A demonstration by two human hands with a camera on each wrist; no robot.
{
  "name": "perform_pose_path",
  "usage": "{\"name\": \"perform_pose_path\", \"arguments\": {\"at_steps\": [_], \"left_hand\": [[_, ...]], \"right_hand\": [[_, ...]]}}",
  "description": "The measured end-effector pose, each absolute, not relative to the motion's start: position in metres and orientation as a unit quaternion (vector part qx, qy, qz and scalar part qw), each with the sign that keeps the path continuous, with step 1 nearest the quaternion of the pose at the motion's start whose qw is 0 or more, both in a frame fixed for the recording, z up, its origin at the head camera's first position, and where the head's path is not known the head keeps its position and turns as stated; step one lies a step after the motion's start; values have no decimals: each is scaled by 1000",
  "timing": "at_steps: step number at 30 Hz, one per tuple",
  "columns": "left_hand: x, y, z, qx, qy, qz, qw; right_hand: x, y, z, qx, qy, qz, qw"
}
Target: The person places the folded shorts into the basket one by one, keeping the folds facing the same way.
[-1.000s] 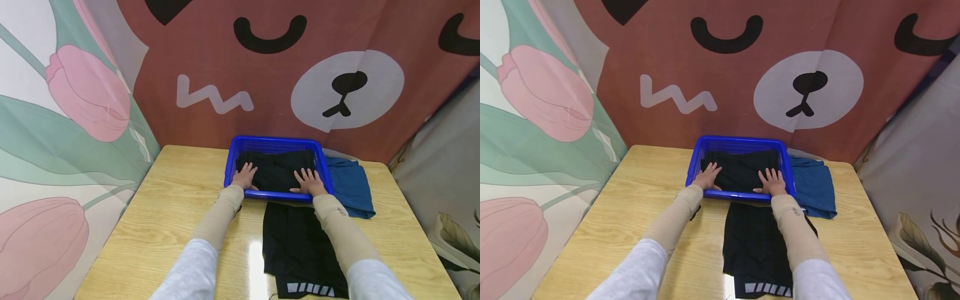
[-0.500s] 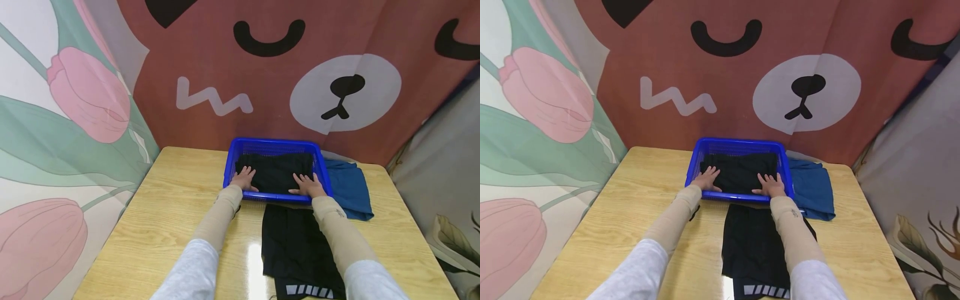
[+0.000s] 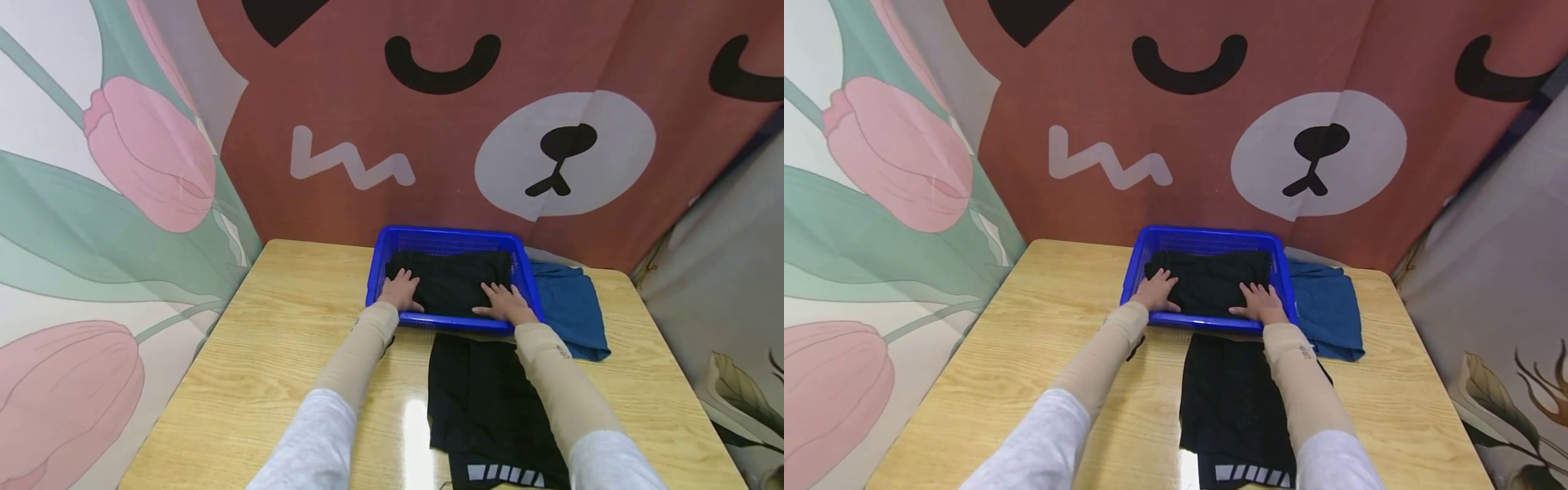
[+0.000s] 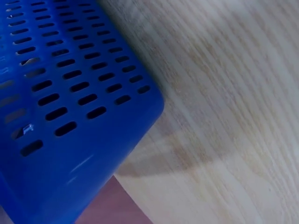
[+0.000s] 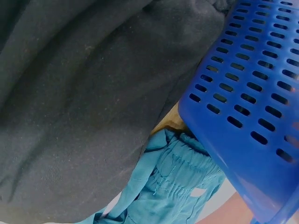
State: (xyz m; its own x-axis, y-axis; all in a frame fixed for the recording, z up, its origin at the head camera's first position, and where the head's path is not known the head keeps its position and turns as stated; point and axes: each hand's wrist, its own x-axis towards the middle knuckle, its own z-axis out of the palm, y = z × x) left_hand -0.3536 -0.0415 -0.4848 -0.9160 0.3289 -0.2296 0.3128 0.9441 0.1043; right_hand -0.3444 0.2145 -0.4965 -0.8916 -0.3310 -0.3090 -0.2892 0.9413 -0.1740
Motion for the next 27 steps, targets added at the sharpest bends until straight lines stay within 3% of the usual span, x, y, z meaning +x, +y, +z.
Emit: {"name": "perform_pose_path", "arguments": {"at_steps": [6,15,27], "left_hand": [[-353,-40,-478,170,980,22,105],[-347,-42,-478,210,977,13,13],[-339,-41,-475,215,973,82,-14]], "right_hand": [[-345,216,-495,-166,972,-108,127],[-344,214,-487,-155,970,-174,74],[-331,220,-481,-149,968,-199,23]]}}
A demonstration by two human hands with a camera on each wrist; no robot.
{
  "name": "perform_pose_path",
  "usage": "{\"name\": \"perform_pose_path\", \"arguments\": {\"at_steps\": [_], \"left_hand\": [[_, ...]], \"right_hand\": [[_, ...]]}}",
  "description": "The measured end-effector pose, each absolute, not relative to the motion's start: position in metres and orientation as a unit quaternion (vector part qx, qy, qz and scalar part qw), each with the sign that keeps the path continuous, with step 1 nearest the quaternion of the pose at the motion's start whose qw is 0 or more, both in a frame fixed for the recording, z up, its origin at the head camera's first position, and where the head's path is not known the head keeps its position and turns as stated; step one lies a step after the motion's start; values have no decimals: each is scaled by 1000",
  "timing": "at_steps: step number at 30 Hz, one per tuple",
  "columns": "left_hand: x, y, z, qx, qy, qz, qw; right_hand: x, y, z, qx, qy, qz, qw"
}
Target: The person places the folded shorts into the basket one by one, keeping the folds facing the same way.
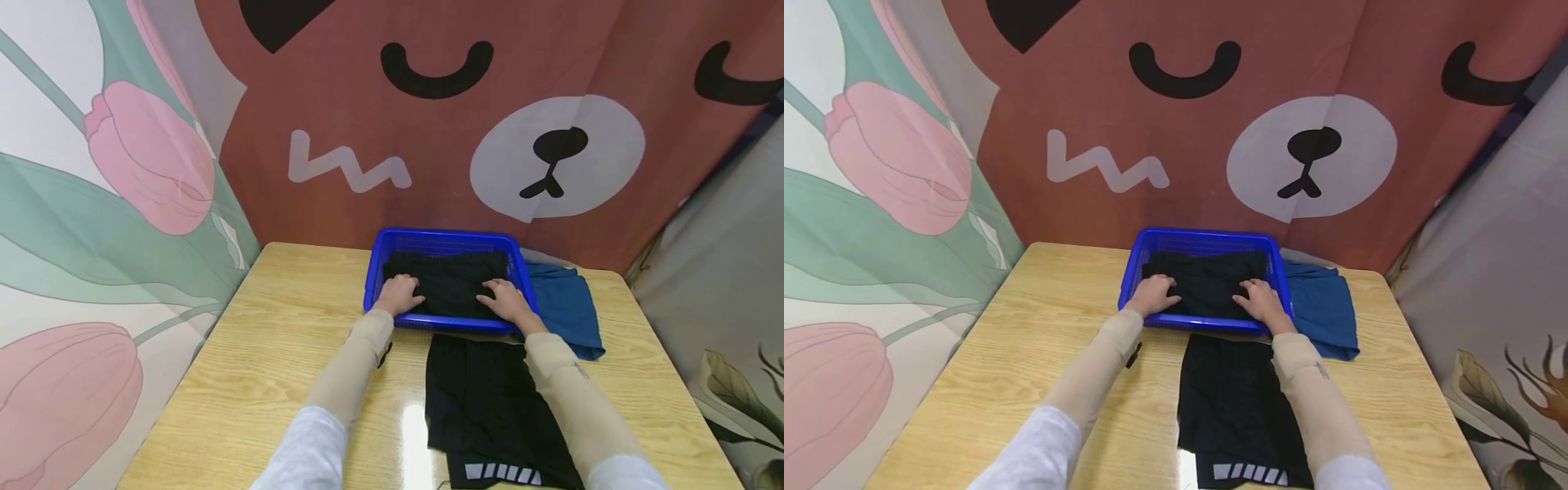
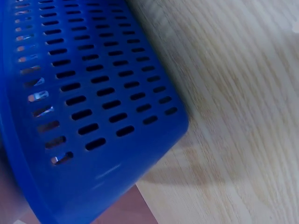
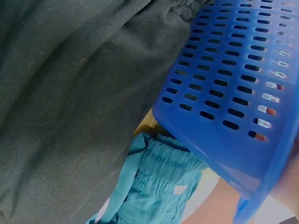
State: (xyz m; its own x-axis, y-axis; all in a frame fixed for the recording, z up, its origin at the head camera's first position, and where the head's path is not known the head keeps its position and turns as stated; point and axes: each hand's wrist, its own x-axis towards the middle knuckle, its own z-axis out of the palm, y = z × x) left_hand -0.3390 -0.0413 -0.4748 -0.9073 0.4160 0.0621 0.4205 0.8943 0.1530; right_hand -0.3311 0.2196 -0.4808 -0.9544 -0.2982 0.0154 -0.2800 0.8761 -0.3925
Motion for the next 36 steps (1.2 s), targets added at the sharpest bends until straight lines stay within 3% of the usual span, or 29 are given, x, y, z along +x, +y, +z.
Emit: {"name": "perform_pose_path", "arguments": {"at_steps": [22,36], "left_hand": [[-313,-37,-466,-223,-957,-168,84],[-297,-32,-461,-230,-948,-199,95]], "right_hand": [[-299,225,-472,-155,958,-236,-58],[-279,226,-470,-159,952,-246,-90]]}}
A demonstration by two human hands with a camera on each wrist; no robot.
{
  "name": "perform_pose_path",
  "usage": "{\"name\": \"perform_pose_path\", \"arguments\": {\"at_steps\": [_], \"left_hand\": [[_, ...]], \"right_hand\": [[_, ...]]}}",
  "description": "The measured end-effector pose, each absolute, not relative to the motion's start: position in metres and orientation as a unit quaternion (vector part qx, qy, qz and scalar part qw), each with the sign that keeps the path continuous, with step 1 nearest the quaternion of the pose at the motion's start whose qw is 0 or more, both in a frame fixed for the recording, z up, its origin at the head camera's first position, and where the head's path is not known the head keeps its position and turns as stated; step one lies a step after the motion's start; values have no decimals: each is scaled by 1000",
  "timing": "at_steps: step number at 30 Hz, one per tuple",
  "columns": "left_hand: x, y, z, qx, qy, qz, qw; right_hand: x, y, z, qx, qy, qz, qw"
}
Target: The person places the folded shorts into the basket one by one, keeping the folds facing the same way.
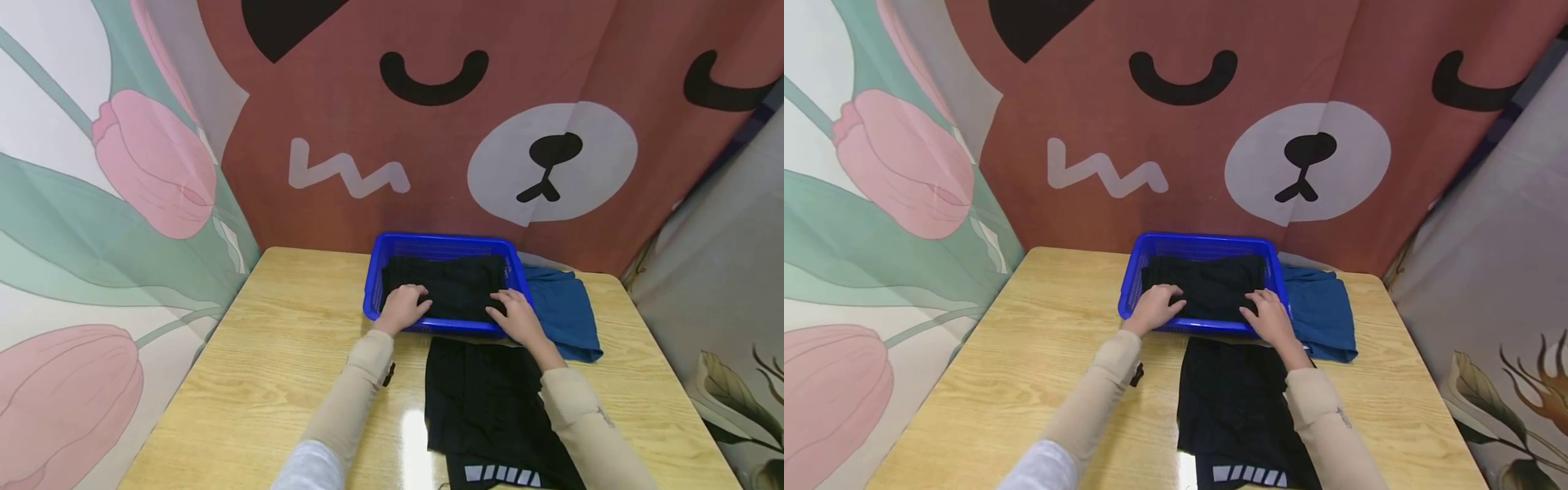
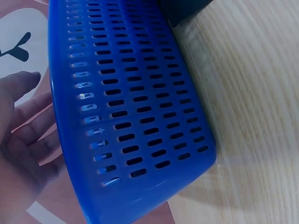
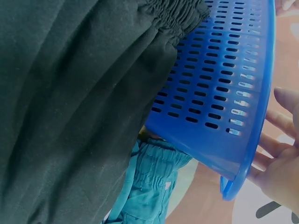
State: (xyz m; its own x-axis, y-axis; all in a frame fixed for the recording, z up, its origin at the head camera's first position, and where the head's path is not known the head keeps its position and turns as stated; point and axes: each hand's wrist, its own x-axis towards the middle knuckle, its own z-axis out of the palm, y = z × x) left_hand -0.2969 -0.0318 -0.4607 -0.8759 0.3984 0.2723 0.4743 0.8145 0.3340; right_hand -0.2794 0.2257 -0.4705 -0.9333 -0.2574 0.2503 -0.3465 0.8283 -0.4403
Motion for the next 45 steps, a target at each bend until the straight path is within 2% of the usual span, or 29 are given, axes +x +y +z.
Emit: {"name": "perform_pose_path", "arguments": {"at_steps": [13,22,45], "left_hand": [[-282,-27,-457,-239,-938,-217,123],[-270,-24,-456,-240,-935,-220,144],[-238,-11,-460,-269,-918,-251,149]], "right_hand": [[-260,230,-471,158,-948,251,113],[-246,234,-474,144,-950,254,108],[-221,240,-484,143,-937,279,154]]}}
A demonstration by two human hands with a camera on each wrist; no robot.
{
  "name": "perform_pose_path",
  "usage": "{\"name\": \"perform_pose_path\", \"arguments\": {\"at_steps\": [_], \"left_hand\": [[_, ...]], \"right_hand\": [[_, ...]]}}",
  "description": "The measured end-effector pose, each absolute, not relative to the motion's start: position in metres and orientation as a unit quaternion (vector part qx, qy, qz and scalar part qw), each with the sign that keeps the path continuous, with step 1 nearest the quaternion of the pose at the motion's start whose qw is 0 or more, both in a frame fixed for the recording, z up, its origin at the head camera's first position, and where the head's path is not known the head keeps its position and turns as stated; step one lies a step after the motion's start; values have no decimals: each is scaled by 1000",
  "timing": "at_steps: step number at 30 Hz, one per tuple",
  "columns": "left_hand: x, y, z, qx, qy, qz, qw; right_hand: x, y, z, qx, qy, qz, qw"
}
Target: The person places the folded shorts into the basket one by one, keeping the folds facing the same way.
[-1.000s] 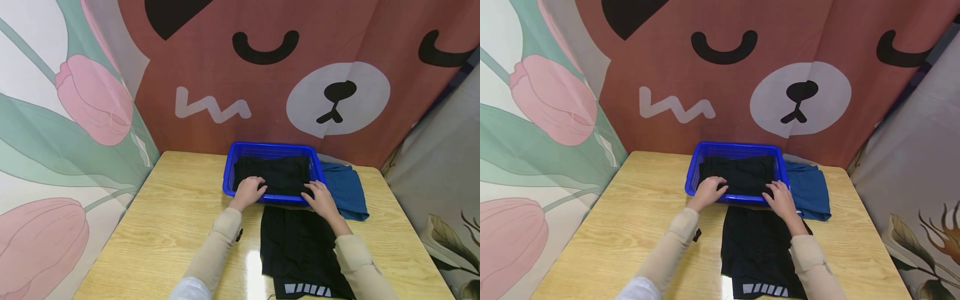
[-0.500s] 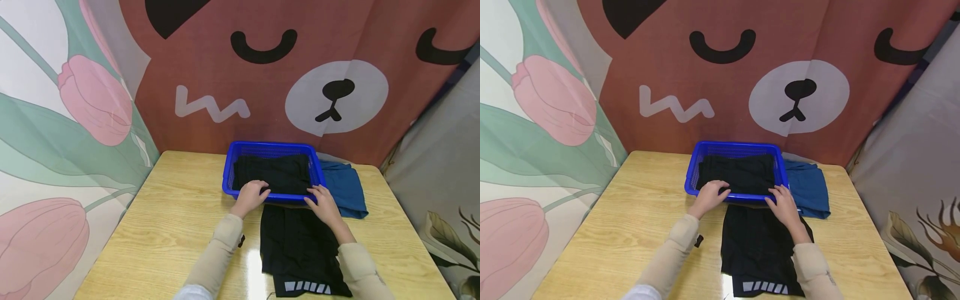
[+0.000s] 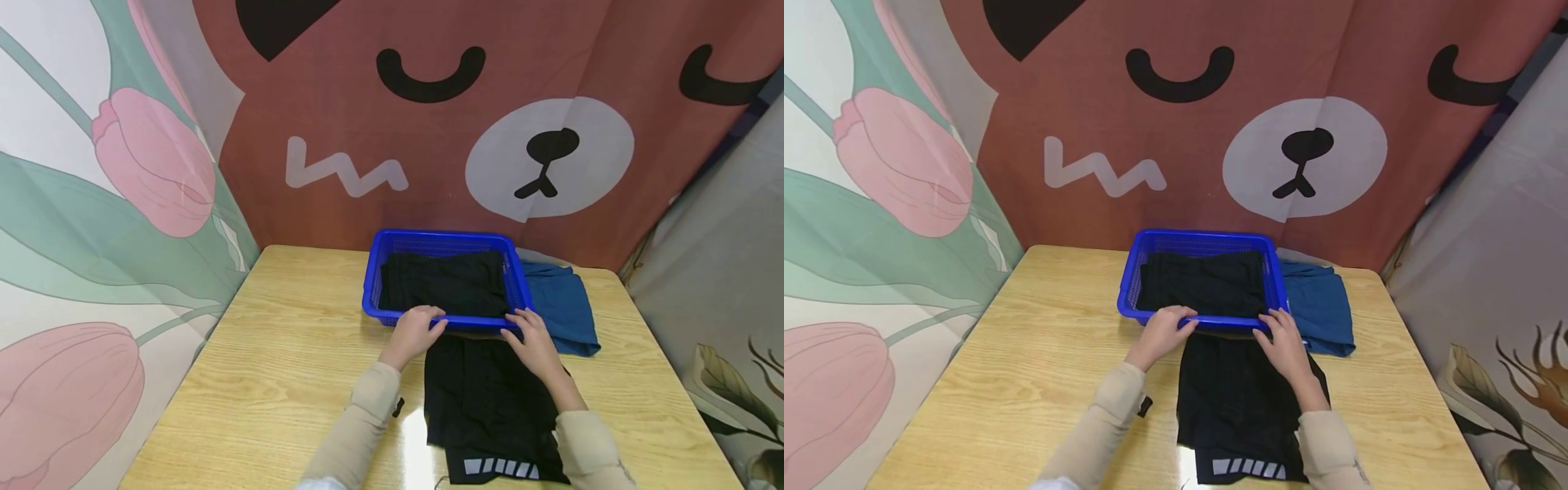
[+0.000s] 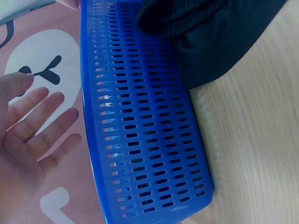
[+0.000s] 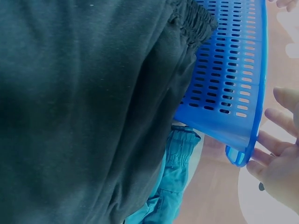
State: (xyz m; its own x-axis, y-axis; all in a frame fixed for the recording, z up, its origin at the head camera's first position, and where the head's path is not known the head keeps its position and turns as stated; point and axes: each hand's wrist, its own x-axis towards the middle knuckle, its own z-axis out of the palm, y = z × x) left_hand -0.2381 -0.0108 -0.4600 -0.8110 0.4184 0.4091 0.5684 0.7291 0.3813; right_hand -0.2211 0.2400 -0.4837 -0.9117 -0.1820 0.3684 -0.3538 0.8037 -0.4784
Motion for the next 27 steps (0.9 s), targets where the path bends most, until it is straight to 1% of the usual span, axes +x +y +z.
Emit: {"name": "perform_pose_path", "arguments": {"at_steps": [5,9,14,21,27], "left_hand": [[-233,-11,-462,-275,-916,-259,137],[-230,-11,-465,-280,-912,-262,146],[-227,-11,-468,-286,-906,-268,158],[-222,-14,-474,-290,-907,-268,147],[-219,-15,-479,-284,-905,-287,135]], "right_hand": [[-217,240,-489,144,-935,279,165],[-214,240,-493,145,-930,289,176],[-211,241,-497,153,-920,297,206],[-203,243,-500,143,-917,304,215],[-197,245,-508,137,-903,320,250]]}}
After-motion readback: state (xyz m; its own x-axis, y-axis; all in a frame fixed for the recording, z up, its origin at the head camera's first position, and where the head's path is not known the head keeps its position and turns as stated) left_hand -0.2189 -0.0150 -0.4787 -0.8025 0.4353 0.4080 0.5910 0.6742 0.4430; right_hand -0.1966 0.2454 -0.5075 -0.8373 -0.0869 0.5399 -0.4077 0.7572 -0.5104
